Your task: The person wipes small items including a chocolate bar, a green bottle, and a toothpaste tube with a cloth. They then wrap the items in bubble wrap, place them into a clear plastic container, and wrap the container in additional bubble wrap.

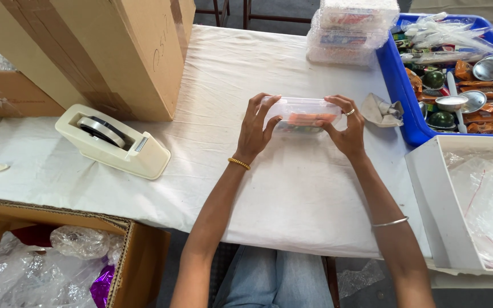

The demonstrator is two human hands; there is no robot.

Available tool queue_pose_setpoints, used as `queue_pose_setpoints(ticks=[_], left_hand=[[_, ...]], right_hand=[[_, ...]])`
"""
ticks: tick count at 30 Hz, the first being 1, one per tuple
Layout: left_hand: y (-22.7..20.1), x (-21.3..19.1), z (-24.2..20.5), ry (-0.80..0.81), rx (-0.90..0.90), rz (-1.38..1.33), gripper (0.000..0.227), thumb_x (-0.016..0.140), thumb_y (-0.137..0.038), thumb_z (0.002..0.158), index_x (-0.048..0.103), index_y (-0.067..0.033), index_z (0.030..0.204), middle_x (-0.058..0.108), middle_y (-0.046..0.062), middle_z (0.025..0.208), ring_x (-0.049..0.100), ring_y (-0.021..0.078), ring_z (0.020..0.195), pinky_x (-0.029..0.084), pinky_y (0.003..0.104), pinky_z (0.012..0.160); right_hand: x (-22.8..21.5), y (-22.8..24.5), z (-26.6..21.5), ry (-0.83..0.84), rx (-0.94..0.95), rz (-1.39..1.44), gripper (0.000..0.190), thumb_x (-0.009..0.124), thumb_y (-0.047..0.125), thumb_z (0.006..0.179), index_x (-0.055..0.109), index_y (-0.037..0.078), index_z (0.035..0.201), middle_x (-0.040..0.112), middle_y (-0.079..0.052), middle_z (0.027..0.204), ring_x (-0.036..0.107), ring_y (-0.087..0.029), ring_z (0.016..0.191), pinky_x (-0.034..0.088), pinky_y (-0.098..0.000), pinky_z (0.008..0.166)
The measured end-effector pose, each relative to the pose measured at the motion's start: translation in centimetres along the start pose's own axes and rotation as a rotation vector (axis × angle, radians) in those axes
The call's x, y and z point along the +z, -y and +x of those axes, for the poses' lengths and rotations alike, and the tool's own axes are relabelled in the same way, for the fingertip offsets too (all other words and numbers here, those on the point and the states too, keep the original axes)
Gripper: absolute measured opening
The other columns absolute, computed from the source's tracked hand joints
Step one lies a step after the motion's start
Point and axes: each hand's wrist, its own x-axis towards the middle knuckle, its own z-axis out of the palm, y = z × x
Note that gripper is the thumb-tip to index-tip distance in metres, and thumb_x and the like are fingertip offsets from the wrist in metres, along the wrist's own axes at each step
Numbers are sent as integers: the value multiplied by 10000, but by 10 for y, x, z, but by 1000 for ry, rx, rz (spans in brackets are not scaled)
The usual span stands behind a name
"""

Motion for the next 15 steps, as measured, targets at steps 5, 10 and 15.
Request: queue_pose_setpoints(ticks=[5, 10, 15], left_hand=[[2, -2, 1, -5, -27, -59, 431, 623, -370, 1046, 563, -210, 1443, 527, 102, 1372, 623, 264, 1237, 619, 423, 997], [0, -8, 4, 37, -47, -119, 548, 774, -374, 906, 592, -211, 1396, 514, 103, 1343, 605, 271, 1196, 613, 414, 949], [6, -5, 2, 22, -26, -122, 535, 808, -362, 910, 607, -238, 1390, 542, 67, 1372, 614, 250, 1237, 597, 407, 991]], right_hand=[[5, 2, 0, -15, 46, 54, 554, 883, 312, 867, 654, 121, 1335, 669, -101, 1315, 691, -237, 1137, 579, -368, 939], [6, 5, 0, 9, 86, 58, 550, 881, 315, 853, 659, 135, 1323, 667, -96, 1297, 681, -225, 1128, 573, -370, 911], [6, 5, 1, 3, 30, 46, 528, 881, 285, 860, 658, 142, 1316, 667, -98, 1294, 686, -244, 1169, 584, -398, 968]])
